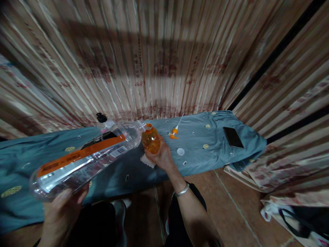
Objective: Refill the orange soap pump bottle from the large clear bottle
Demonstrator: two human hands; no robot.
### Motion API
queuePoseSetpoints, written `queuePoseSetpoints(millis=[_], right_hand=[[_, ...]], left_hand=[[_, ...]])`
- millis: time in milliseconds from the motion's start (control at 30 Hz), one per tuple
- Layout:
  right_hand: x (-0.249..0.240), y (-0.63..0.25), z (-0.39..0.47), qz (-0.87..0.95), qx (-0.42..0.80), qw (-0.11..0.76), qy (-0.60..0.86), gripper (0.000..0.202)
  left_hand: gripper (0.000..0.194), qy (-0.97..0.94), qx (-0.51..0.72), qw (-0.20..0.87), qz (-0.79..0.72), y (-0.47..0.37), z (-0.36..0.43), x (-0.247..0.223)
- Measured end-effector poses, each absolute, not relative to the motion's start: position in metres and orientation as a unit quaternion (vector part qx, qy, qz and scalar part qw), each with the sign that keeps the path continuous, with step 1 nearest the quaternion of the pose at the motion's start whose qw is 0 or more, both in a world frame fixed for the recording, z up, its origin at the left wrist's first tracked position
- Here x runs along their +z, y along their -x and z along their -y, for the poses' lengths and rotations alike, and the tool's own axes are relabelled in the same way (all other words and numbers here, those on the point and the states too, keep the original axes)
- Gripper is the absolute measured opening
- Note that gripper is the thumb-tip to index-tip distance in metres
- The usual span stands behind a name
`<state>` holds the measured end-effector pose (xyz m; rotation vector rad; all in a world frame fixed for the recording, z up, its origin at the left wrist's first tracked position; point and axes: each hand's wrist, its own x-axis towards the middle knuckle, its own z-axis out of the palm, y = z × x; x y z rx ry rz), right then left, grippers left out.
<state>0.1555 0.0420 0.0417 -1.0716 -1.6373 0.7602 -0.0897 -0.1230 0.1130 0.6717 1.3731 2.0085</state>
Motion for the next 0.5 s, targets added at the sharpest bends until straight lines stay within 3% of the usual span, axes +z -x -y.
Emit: queuePoseSetpoints(millis=[133, 500], right_hand=[[0.041, -0.155, -0.042, 0.672, 0.317, 0.501, 0.444, 0.075], [0.042, -0.157, -0.042, 0.673, 0.309, 0.494, 0.455, 0.075]], left_hand=[[0.047, -0.261, 0.769, 0.288, -0.508, 0.087, 0.121, 0.112], [0.064, -0.257, 0.785, 0.269, -0.496, 0.077, 0.111, 0.132]])
